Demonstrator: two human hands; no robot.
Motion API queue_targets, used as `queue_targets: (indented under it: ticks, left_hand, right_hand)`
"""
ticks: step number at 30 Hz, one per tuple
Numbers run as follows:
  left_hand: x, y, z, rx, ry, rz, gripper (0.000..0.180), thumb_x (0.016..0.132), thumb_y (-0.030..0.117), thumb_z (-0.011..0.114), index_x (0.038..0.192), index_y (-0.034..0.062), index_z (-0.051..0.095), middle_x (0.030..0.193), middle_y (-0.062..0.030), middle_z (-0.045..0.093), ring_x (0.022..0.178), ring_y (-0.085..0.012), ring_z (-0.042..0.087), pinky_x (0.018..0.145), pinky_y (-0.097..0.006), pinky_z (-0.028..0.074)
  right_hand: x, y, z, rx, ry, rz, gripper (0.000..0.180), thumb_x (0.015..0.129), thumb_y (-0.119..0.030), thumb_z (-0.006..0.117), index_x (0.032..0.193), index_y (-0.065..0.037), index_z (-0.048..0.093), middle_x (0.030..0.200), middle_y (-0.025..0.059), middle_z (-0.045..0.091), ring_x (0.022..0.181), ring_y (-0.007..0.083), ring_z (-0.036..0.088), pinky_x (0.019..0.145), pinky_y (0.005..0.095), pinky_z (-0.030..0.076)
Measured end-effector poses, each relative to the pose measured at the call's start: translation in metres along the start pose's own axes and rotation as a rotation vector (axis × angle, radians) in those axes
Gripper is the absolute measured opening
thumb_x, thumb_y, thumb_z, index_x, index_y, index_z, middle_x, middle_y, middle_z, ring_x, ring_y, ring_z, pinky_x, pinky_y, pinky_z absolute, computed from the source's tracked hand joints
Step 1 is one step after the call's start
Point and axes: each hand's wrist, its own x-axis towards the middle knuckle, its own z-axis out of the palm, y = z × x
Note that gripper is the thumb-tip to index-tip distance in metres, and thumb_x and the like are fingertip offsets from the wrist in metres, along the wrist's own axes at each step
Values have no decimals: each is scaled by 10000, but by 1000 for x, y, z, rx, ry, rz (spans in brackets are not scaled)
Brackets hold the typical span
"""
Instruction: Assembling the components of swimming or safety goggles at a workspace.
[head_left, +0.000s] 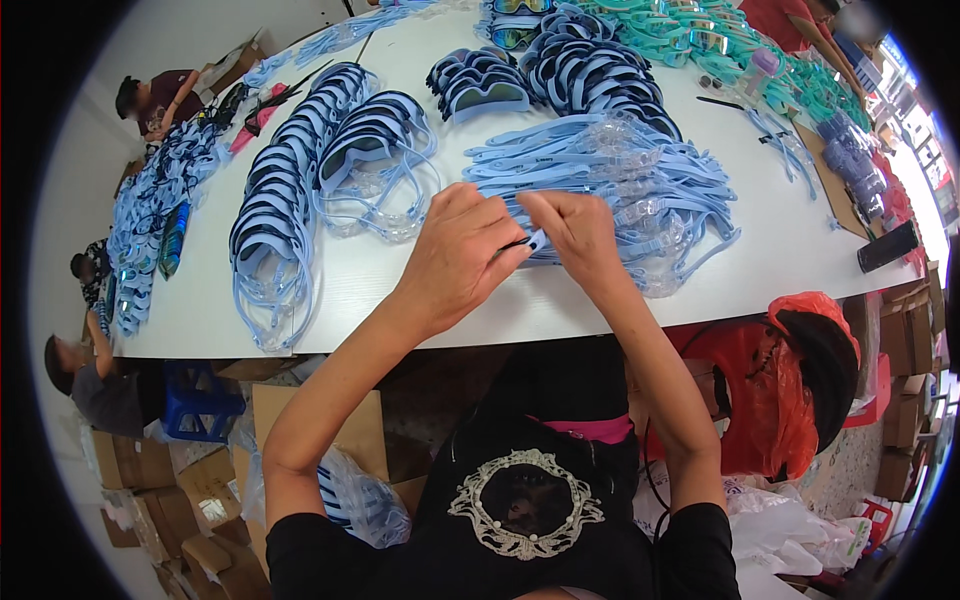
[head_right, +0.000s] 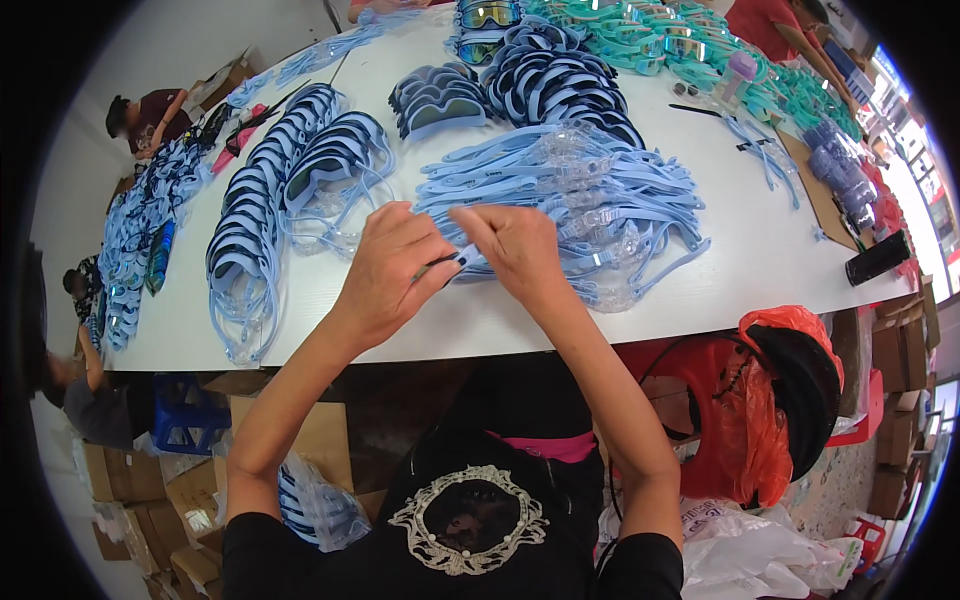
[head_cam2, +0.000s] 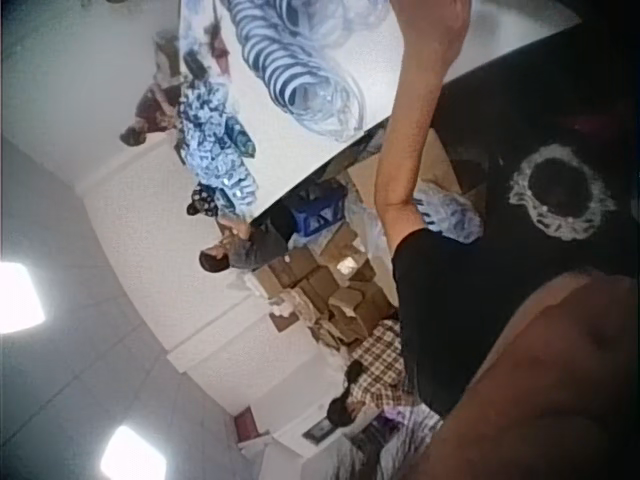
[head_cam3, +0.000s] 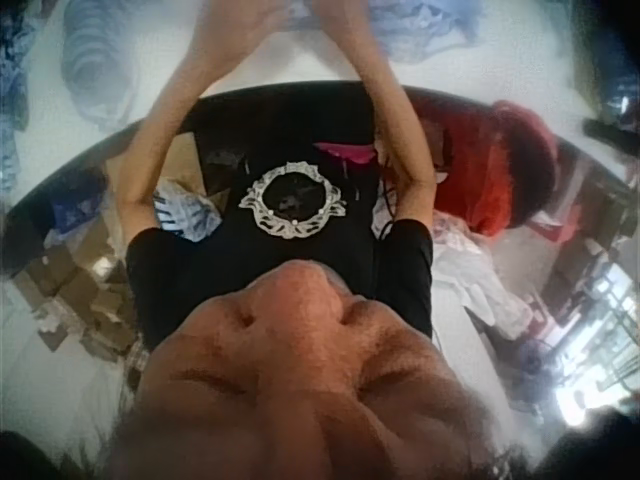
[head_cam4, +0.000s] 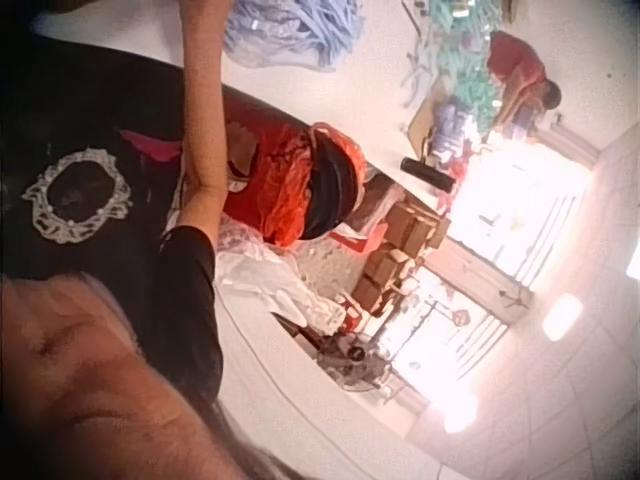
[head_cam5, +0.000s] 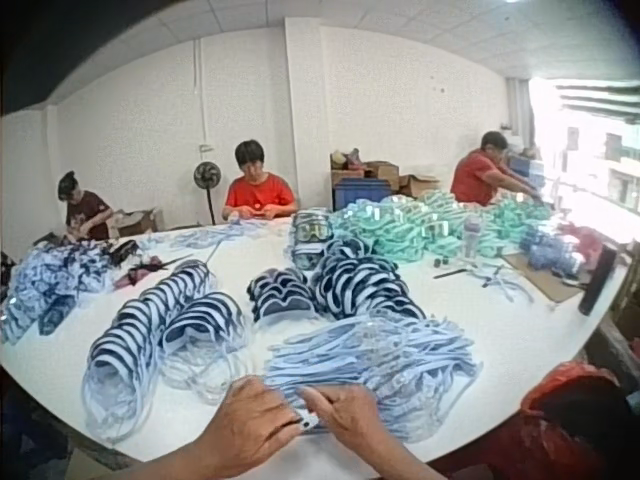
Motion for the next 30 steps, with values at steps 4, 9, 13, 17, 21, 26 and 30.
queue_targets:
  ticks: [4,9,13,17,21,26,30]
  left_hand:
    - [-33,-18,4,-107,175,-218,267,1022,197,621,1225,32,677,1191,-93,619,1124,-262,591,1159,-418,381]
    - [-68,-26,32,-948,461,-696,529,1123,308,519,1537,-18,466,1401,-163,574,1284,-235,559,1144,-394,424]
    - [-64,-11,22,-1468,471,-844,649,1127,414,515,1578,-36,391,1457,-197,553,1288,-249,576,1120,-398,455]
    - [-69,-23,18,-1669,519,-1006,644,1104,440,560,1559,1,436,1506,-189,543,1311,-267,589,1132,-409,471]
    - [-72,-15,18,-1933,511,-946,507,1083,394,614,1471,74,550,1349,-150,642,1165,-232,653,968,-387,563]
    - [-82,-59,23,-1941,750,-941,394,1102,361,584,1393,96,615,1239,-65,707,1136,-206,677,1009,-394,564]
    - [-102,-112,18,-1934,766,-730,353,1107,371,576,1347,117,625,1294,-22,704,1174,-173,678,1053,-368,558]
  right_hand:
    - [-29,-22,-22,72,-241,-80,250,918,-311,794,977,-70,817,722,130,670,608,254,602,608,358,466]
    - [-49,-15,-15,153,-165,-221,215,881,-139,836,1059,-22,805,761,66,673,691,196,562,668,342,436]
    - [-58,-22,-11,93,-136,-338,217,846,-153,848,1034,-50,812,731,58,642,666,203,536,662,358,406]
    - [-59,-29,-6,30,-160,-462,248,803,-180,866,1018,-69,810,705,56,602,658,231,527,659,369,397]
    - [-67,-40,-2,-30,-195,-493,267,798,-216,870,1037,-112,813,691,32,584,664,227,547,649,367,400]
    - [-60,-29,-4,-459,-81,-546,252,803,-203,860,1041,-144,802,706,7,631,684,208,614,648,368,449]
    - [-48,-11,-54,-728,11,-455,237,801,-186,859,1028,-151,798,754,12,687,722,209,658,639,384,474]
